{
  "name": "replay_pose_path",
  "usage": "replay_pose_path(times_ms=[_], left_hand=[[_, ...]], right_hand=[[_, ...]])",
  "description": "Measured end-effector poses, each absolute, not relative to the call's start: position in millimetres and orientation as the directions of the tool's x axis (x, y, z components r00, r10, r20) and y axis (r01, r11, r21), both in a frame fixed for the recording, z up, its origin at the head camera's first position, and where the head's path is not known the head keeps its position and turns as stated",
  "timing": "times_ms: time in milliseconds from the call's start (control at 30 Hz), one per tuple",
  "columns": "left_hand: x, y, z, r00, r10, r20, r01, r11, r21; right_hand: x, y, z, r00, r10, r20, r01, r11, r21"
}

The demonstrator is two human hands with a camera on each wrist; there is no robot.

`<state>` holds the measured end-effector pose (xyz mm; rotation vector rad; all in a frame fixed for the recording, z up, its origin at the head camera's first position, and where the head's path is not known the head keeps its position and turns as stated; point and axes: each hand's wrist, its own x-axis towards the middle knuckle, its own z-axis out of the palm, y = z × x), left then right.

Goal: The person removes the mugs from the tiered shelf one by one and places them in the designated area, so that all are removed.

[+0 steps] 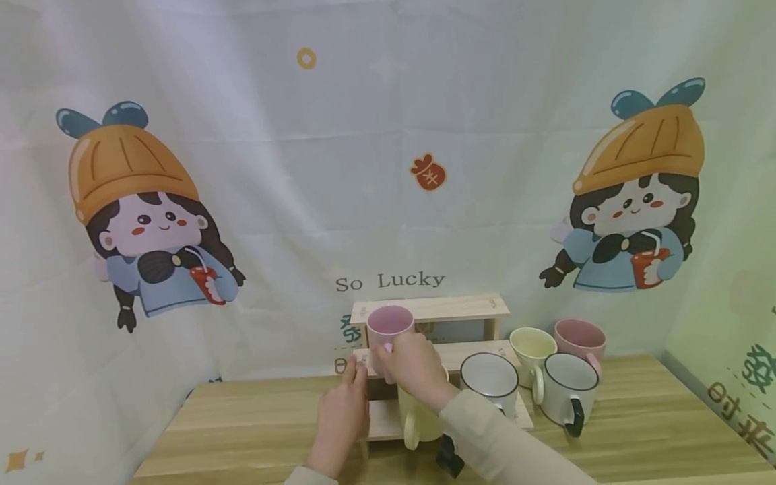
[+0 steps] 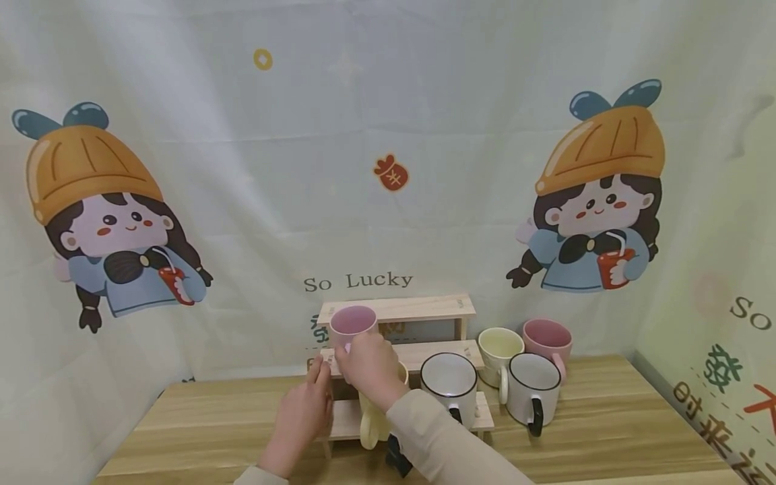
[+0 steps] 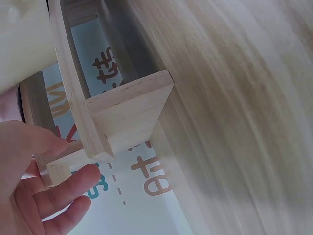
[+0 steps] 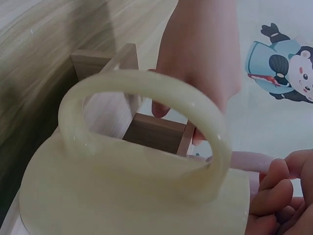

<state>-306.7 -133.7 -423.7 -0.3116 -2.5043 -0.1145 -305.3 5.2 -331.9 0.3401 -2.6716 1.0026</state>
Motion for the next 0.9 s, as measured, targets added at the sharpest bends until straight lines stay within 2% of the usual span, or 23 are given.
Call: replay_pose_path(times_ms=[367, 633, 900], left_hand=[[-307, -135, -422, -0.802, 0.182, 0.569, 0.233, 0.972, 0.017], [-306, -133, -421, -0.798, 0.179, 0.575, 0.238, 0.971, 0.028], [-306, -132, -422, -0.799, 0.173, 0.576, 0.232, 0.972, 0.031]], right_hand=[[-306, -1, -338, -0.938, -0.083, 0.336, -0.285, 0.735, -0.615], [-309, -4, -344, -0.893, -0.06, 0.446, -0.331, 0.758, -0.562], [-311, -5, -349, -0.857, -0.041, 0.513, -0.372, 0.737, -0.563]])
